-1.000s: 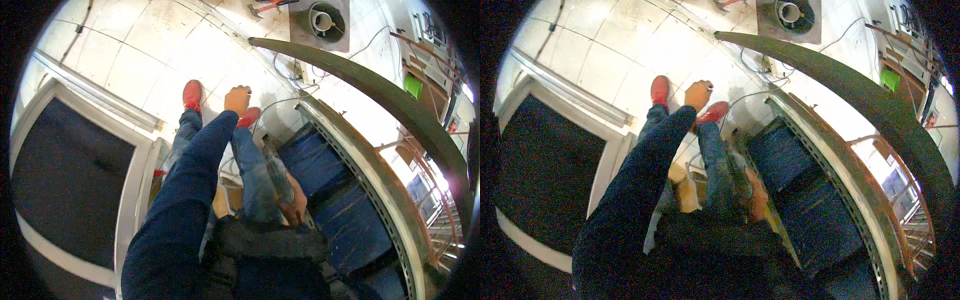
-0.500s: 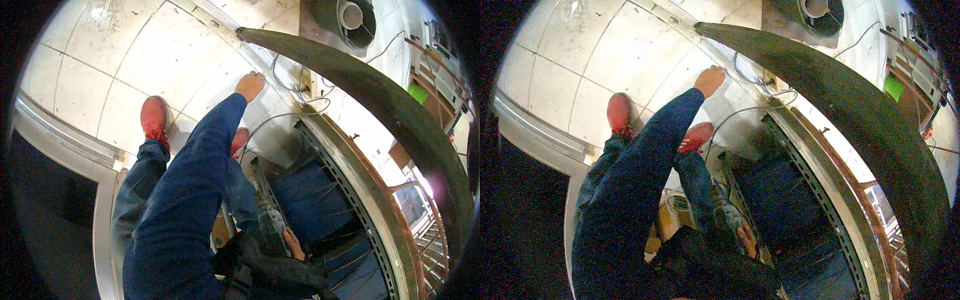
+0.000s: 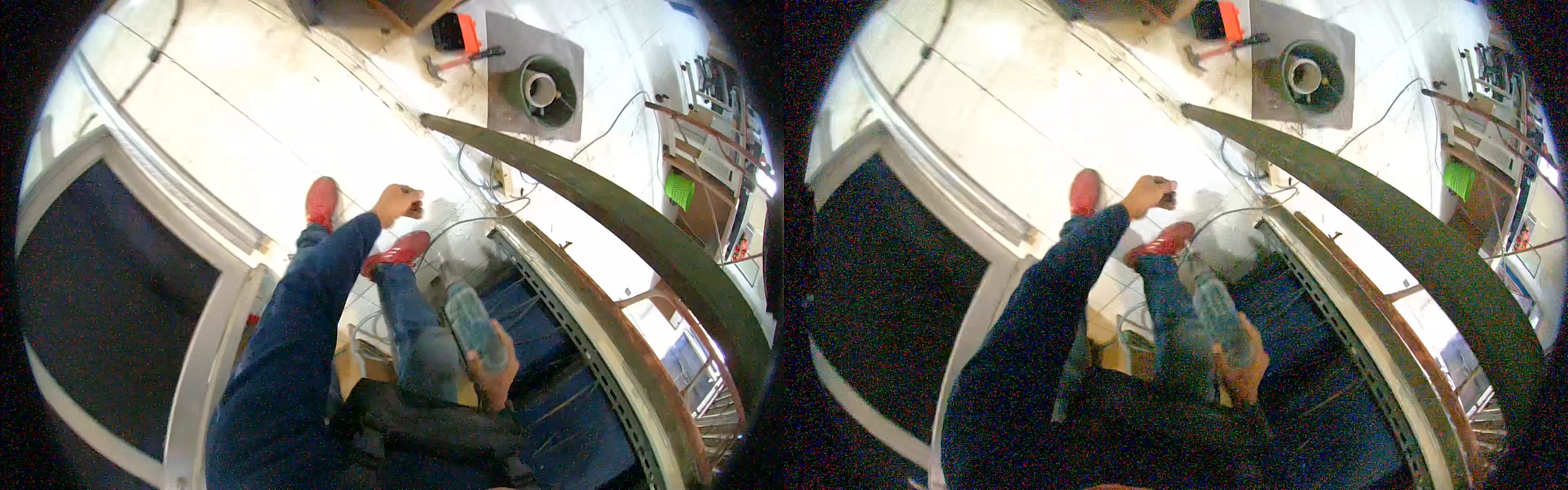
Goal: The person installs a drill bit into an electric drill by hand and uses the drill to make holes into a metal frame.
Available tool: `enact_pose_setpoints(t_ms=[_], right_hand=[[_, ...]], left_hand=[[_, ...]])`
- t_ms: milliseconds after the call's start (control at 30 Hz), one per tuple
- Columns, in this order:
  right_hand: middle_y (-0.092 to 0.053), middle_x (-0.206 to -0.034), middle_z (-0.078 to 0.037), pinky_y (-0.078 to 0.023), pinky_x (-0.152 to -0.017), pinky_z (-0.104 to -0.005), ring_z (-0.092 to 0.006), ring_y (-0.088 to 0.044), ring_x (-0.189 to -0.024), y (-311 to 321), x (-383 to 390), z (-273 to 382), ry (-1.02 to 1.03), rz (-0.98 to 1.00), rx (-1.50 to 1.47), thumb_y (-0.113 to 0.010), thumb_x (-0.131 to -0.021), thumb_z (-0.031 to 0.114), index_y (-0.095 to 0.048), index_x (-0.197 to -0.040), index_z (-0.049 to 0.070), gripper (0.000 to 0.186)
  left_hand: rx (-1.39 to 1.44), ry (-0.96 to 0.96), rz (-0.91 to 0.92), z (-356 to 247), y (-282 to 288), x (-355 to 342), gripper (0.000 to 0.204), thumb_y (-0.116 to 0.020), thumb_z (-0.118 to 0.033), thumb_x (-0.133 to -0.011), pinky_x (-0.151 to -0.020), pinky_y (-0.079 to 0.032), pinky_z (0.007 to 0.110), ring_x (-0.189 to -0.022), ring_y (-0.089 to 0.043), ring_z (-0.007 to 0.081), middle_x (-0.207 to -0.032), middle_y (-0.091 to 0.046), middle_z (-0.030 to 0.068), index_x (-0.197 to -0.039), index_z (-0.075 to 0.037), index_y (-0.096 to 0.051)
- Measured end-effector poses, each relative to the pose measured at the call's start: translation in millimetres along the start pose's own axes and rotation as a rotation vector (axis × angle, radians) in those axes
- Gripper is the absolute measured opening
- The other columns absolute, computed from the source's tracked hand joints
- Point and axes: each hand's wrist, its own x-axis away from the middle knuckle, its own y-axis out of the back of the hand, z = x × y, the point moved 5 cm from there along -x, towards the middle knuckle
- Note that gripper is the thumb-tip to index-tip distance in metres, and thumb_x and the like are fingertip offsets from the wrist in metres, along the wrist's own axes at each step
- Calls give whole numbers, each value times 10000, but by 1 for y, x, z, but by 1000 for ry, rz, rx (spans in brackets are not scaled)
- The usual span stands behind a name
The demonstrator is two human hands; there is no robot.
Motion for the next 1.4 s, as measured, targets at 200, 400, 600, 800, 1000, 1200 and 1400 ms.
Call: enact_pose_setpoints(t_ms=[200, 400, 600, 800, 1000, 1200, 1400], right_hand=[[-614, -1258, -130, -443, -1003, -348, -214, -590, -1136, 23, 40, 144, 182, -114, -26, -853, -701, 327, -540, -1318, -31, 779], [-625, -1229, -122, -457, -989, -342, -217, -605, -1122, 53, 99, 257, 379, -47, -303, -825, -718, 272, -523, -1332, -29, 747], [-626, -1205, -145, -507, -927, -347, -228, -643, -1047, 104, 153, 270, 435, 67, -687, -774, -738, 198, -500, -1340, -35, 701], [-625, -1200, -135, -480, -957, -347, -220, -620, -1082, 153, 181, 261, 655, -35, -644, -756, -747, 194, -516, -1324, -29, 664], [-628, -1215, -118, -454, -982, -324, -188, -596, -1117, 183, 195, 240, 710, -101, -599, -758, -747, 137, -540, -1312, -13, 623], [-631, -1230, -112, -474, -960, -308, -181, -611, -1106, 188, 194, 232, 706, -105, -702, -757, -740, 81, -531, -1325, 2, 632], [-636, -1219, -130, -476, -970, -322, -185, -620, -1093, 194, 199, 232, 833, -218, -511, -754, -750, 104, -523, -1325, -12, 630]], left_hand=[[476, -326, -88, -170, -105, 267, 290, -655, -252, -928, -811, -580, 348, -883, -676, 238, -982, -661, 102, -1066, 1, -618], [411, -523, -41, -257, -201, 418, 236, -603, -322, -968, -763, -531, 321, -905, -627, 184, -1024, -628, 46, -1065, -109, -580], [431, -633, 127, -274, -288, 493, 231, -572, -298, -989, -818, -536, 306, -912, -654, 170, -1008, -673, 48, -1065, -83, -608], [253, -698, 251, -269, -354, 525, 263, -541, -335, -1001, -783, -545, 300, -807, -648, 167, -940, -670, 51, -1031, -86, -618], [78, -797, 154, -257, -396, 533, 264, -557, -331, -994, -830, -521, 303, -933, -642, 175, -972, -665, 46, -1053, -79, -610], [34, -802, 91, -262, -413, 531, 240, -631, -301, -959, -772, -538, 285, -875, -663, 166, -939, -686, 59, -994, -64, -639], [-85, -820, 68, -264, -429, 533, 233, -619, -301, -967, -778, -530, 296, -871, -661, 163, -927, -689, 61, -951, -70, -648]])
